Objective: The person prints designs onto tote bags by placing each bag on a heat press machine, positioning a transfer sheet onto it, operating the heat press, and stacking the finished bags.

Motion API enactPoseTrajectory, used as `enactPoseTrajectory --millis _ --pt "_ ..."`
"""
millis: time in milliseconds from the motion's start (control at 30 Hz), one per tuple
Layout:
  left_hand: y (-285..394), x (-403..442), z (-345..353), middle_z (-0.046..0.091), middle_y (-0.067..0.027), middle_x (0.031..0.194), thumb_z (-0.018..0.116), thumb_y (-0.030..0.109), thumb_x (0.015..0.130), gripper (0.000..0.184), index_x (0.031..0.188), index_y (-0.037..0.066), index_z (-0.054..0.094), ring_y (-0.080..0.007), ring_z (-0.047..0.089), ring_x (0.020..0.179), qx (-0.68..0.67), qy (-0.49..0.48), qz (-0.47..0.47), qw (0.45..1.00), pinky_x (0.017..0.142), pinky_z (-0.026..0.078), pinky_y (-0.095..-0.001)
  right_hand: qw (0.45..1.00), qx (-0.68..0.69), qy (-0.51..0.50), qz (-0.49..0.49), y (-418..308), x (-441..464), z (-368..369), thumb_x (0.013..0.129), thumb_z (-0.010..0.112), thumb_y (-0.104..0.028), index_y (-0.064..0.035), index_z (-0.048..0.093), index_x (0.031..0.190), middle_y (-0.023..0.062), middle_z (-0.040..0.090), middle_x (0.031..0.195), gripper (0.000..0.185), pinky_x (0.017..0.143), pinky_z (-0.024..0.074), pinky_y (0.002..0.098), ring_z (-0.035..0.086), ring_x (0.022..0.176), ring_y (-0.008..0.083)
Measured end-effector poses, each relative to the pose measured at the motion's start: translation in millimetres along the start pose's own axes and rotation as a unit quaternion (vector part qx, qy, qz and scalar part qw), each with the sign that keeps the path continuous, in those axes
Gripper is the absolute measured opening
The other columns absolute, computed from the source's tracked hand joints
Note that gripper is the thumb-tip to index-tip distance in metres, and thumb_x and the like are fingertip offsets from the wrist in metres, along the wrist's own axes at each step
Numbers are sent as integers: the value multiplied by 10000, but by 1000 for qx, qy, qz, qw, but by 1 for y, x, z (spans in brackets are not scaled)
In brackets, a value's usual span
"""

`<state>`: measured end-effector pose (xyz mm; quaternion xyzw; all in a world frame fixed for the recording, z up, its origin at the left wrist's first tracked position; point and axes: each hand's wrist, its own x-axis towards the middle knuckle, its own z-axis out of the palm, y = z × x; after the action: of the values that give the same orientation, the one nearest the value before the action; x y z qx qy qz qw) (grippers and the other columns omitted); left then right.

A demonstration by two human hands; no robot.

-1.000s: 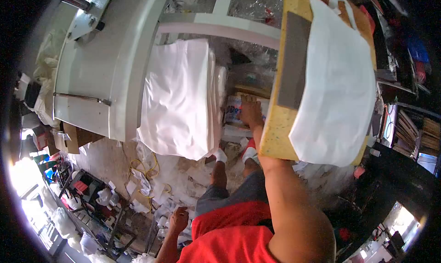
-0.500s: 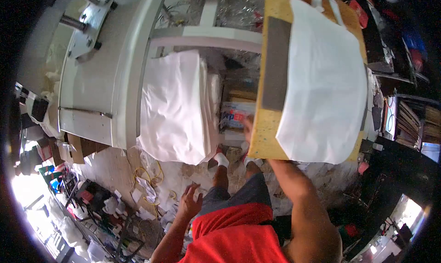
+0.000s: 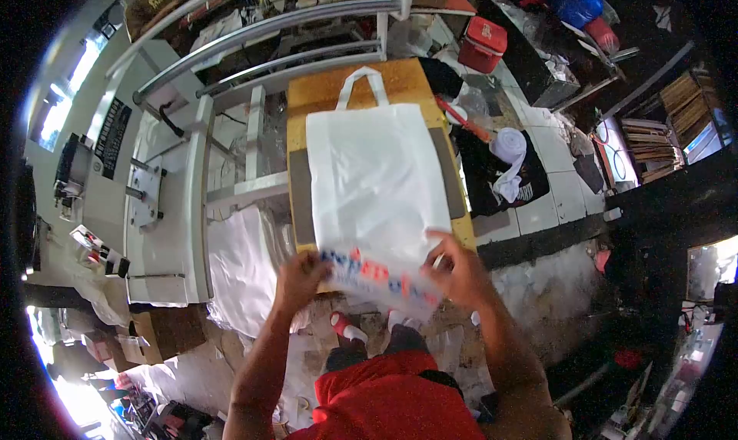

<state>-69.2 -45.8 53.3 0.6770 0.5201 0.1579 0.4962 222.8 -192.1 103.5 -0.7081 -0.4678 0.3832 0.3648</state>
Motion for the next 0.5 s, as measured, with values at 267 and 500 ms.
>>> enactPoseTrajectory --millis 267,500 --pt "10 149 35 731 -166 857 761 202 838 357 1113 -12 681 -247 709 731 -37 194 19 980 687 552 -388 918 -106 315 -218 49 114 -26 860 708 -58 -40 583 1209 135 617 1081 371 856 506 397 615 985 293" --pt "25 141 47 719 -209 998 733 141 849 445 1235 -38 605 -336 716 860 12 219 38 975 786 560 -427 888 -276 252 -269 78 145 21 813 724 -149 -112 670 1168 118 571 1238 360 1000 427 496 517 1185 344"
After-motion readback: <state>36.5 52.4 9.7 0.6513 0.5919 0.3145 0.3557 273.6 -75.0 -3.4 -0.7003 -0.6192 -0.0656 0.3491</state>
